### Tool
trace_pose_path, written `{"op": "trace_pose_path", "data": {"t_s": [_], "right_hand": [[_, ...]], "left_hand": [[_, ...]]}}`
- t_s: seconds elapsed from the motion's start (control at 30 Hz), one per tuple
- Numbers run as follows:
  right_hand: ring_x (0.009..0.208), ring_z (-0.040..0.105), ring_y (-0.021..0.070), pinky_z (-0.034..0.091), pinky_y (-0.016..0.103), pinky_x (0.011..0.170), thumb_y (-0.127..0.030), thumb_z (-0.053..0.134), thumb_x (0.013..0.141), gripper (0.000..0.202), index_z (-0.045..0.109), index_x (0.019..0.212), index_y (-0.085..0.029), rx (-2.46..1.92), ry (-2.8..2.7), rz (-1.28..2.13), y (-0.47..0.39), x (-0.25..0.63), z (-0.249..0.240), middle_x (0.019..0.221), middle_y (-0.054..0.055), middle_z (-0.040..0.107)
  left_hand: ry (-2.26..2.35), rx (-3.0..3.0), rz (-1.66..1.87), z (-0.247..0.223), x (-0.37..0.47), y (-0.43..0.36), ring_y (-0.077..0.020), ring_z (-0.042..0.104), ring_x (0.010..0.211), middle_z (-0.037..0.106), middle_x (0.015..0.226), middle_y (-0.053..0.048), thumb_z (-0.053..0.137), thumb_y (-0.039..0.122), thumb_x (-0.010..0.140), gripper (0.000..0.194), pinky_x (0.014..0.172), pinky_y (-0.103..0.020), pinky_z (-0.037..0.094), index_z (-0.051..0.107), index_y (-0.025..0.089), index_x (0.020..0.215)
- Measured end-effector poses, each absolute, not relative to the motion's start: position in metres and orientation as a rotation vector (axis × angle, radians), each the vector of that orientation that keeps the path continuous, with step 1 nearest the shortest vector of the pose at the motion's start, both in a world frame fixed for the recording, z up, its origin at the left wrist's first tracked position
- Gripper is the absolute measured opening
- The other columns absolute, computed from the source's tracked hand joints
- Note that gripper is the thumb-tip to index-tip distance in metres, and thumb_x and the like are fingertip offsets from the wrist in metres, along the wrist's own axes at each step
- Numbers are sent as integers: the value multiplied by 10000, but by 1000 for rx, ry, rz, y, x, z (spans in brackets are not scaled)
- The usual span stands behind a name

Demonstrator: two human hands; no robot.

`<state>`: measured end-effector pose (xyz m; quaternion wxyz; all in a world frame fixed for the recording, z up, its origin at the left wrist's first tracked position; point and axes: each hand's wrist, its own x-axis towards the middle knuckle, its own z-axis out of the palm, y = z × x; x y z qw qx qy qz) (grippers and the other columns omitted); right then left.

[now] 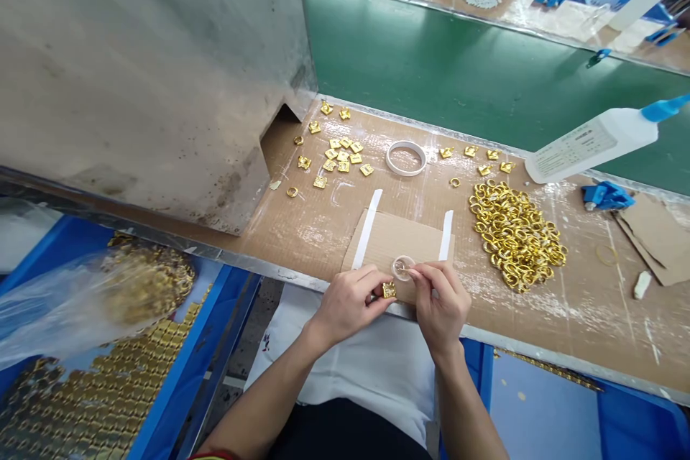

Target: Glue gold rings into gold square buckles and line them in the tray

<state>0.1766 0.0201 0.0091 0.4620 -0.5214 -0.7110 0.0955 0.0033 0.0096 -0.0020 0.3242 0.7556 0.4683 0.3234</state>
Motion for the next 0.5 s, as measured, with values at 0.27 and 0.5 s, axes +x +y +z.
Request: {"op": "trace_pose_path", "data": {"t_s": [0.27,0.5], "right_hand": [[647,641,164,534,276,586,-240,635,976,173,722,827,-221,-1307,-1622,373,20,181,8,743,20,679],[511,619,123,527,242,496,-217,642,968,149,734,853,-200,-1255,-1248,622,5,179,-1,767,22,736]], "left_hand": [[1240,1972,835,-1,4,9,-105,496,554,597,704,29,616,206,924,122,578,-219,429,697,181,1011],[1261,1980,833,-3,5,9,-104,493,541,609,714,28,645,209,914,119,570,-224,418,696,180,1018]]}}
